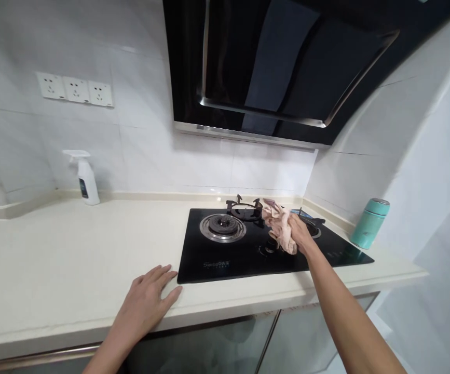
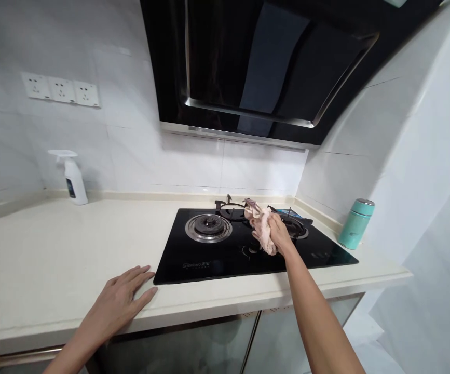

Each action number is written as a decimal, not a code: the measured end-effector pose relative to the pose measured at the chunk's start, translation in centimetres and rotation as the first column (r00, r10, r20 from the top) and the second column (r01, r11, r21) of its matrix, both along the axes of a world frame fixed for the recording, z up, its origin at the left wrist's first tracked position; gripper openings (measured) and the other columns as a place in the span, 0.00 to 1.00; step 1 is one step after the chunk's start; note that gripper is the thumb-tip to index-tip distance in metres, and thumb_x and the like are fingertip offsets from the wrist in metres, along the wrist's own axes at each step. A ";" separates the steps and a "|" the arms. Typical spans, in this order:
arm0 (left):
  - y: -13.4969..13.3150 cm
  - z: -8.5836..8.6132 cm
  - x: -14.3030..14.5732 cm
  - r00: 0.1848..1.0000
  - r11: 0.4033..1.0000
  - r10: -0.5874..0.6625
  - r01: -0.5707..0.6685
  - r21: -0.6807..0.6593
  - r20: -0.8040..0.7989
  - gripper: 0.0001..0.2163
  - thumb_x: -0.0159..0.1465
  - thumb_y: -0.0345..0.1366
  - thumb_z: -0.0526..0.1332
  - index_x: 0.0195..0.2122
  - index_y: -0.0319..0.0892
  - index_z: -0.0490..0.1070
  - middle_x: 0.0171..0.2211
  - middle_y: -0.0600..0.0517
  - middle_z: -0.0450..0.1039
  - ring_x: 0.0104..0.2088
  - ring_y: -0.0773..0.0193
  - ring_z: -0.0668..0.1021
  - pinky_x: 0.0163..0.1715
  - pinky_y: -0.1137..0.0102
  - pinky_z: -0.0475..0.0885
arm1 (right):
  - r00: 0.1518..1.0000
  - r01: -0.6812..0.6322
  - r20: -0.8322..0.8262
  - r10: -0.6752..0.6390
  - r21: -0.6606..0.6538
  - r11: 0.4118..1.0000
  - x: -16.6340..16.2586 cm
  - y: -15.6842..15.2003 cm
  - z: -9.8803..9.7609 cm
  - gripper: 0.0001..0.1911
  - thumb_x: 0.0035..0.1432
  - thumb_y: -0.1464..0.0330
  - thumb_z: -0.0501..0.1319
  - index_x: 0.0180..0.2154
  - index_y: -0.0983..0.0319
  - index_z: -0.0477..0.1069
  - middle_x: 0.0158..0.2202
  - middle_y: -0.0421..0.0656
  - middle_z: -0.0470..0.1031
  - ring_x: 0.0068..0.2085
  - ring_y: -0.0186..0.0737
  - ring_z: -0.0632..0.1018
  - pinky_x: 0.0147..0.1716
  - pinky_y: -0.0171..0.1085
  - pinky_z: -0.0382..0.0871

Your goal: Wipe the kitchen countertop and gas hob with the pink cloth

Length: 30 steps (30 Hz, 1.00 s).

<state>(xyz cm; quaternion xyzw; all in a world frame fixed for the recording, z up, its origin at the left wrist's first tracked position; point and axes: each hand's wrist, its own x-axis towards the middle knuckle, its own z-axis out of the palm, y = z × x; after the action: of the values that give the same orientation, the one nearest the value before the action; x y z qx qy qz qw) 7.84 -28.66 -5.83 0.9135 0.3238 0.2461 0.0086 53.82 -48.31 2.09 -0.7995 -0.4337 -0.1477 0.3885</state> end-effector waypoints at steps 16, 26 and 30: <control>-0.9 1.0 0.1 1.000 0.998 0.017 -0.017 -0.057 -0.014 0.21 0.70 0.47 0.56 0.58 0.48 0.79 0.65 0.47 0.75 0.67 0.49 0.73 0.63 0.52 0.69 | 0.962 0.200 0.257 -0.090 -0.445 0.873 -2.4 1.6 -4.4 0.24 0.75 0.59 0.45 0.56 0.58 0.74 0.58 0.51 0.78 0.53 0.51 0.79 0.71 0.67 0.34; -1.1 1.1 0.2 1.000 0.999 0.002 -0.001 -0.049 0.017 0.20 0.70 0.48 0.56 0.56 0.49 0.80 0.64 0.47 0.76 0.66 0.48 0.74 0.62 0.52 0.70 | 0.862 0.307 0.482 -0.157 -0.250 0.918 -4.6 -0.9 -7.0 0.26 0.74 0.59 0.45 0.61 0.69 0.66 0.55 0.61 0.78 0.62 0.58 0.71 0.69 0.70 0.33; -1.1 1.1 0.2 1.000 0.998 -0.001 0.002 -0.056 0.017 0.21 0.70 0.49 0.56 0.57 0.48 0.80 0.64 0.47 0.75 0.66 0.47 0.73 0.62 0.52 0.70 | 0.829 0.345 0.511 -0.228 -0.144 0.928 -5.3 -1.6 -7.8 0.32 0.70 0.54 0.51 0.61 0.74 0.63 0.48 0.62 0.79 0.54 0.60 0.75 0.68 0.68 0.39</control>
<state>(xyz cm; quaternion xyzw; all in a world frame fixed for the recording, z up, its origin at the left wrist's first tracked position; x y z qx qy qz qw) 8.03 -29.78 -4.70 0.9111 0.3296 0.2448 0.0372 48.56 -49.95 -5.75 -0.8322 -0.4057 -0.3491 0.1449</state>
